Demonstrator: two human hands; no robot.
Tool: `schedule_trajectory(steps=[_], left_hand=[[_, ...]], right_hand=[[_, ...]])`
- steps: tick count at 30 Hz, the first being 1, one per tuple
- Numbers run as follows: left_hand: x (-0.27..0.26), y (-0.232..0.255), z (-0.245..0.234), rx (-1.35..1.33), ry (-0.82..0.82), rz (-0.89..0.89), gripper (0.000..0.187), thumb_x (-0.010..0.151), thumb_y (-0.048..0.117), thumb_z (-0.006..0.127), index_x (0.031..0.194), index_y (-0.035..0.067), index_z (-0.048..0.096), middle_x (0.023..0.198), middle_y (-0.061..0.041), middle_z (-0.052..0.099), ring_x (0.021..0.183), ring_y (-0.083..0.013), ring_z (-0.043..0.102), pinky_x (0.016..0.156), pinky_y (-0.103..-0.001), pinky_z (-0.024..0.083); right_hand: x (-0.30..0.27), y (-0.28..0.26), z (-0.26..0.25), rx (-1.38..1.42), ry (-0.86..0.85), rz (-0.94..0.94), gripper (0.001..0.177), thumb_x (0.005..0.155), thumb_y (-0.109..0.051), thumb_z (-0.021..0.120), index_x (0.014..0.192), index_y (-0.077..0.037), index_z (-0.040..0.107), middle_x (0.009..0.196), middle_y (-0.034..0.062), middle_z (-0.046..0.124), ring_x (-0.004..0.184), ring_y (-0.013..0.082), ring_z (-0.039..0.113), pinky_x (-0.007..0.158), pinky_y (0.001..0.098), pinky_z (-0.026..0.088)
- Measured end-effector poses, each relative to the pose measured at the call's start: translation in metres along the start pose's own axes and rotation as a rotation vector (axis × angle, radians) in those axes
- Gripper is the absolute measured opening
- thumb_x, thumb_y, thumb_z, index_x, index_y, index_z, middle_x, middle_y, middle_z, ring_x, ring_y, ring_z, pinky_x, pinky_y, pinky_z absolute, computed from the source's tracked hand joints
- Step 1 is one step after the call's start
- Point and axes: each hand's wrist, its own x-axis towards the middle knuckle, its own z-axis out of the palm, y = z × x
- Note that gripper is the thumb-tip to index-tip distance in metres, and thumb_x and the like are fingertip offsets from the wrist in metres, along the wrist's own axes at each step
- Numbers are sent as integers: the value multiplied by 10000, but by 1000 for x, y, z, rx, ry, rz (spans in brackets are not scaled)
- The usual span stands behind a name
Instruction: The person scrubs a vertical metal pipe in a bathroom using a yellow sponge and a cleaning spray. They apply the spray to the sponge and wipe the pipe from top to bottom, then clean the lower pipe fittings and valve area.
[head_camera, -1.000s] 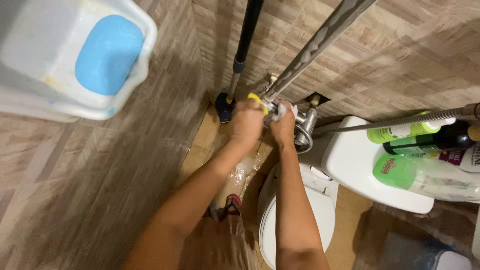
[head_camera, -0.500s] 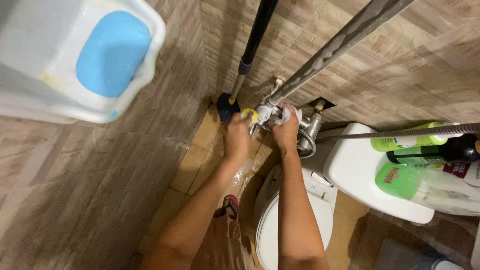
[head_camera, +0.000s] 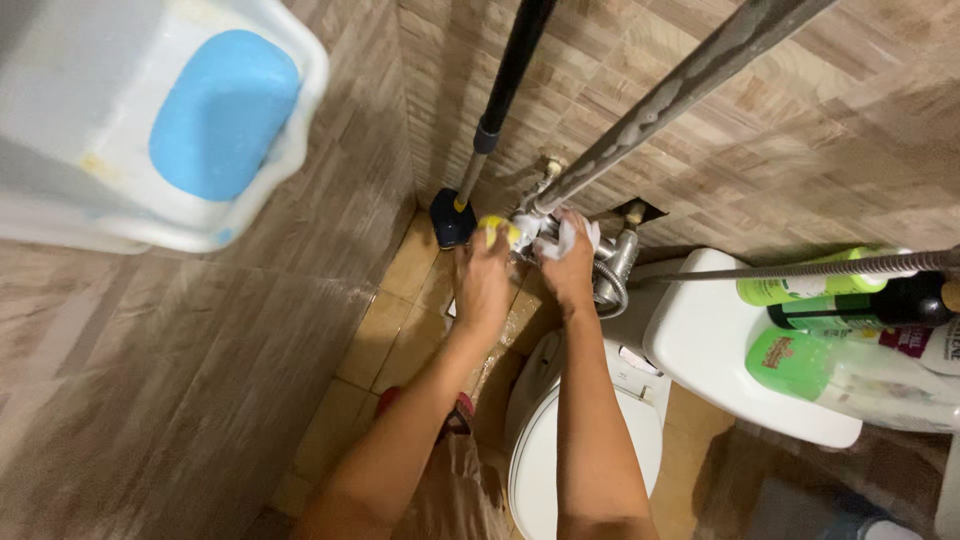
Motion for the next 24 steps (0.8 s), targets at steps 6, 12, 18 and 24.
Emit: schedule_trajectory(steps=[6, 12, 18, 24], left_hand=[[82, -32, 60, -191, -271, -124, 254, 1063, 193, 580, 1196, 37, 730, 1215, -171, 708, 1011, -303, 714, 896, -410, 575], [104, -102, 124, -808, -436, -198, 374, 959, 126, 680, 1330, 81, 678, 1284, -83, 727, 1136, -199, 693, 960, -348, 537], [62, -119, 129, -1025, -480, -630, 457, 949, 218, 677, 1397, 157, 611, 1263, -17, 714, 1036, -150, 659, 749, -360, 521], [12, -123, 121, -1585, -536, -910, 340, 977, 173, 582, 1317, 174, 573, 1062, -94, 704, 790, -215, 639, 582, -330, 493]], right_hand=[[-1, 4, 3, 63, -44, 144, 701, 768, -190, 829, 1392, -32, 551, 1471, 249, 503, 1408, 388, 421, 1205, 466, 230], [-2, 4, 2, 16, -53, 93, 669, 772, -188, 795, 1381, -32, 567, 1455, 239, 544, 1415, 383, 452, 1245, 424, 242], [-4, 7, 0, 11, -30, 6, 669, 782, -172, 789, 1391, -13, 563, 1431, 264, 551, 1392, 420, 452, 1229, 458, 211], [-3, 7, 3, 71, -4, 11, 646, 769, -149, 802, 1363, -34, 577, 1419, 248, 569, 1385, 396, 480, 1223, 442, 271]])
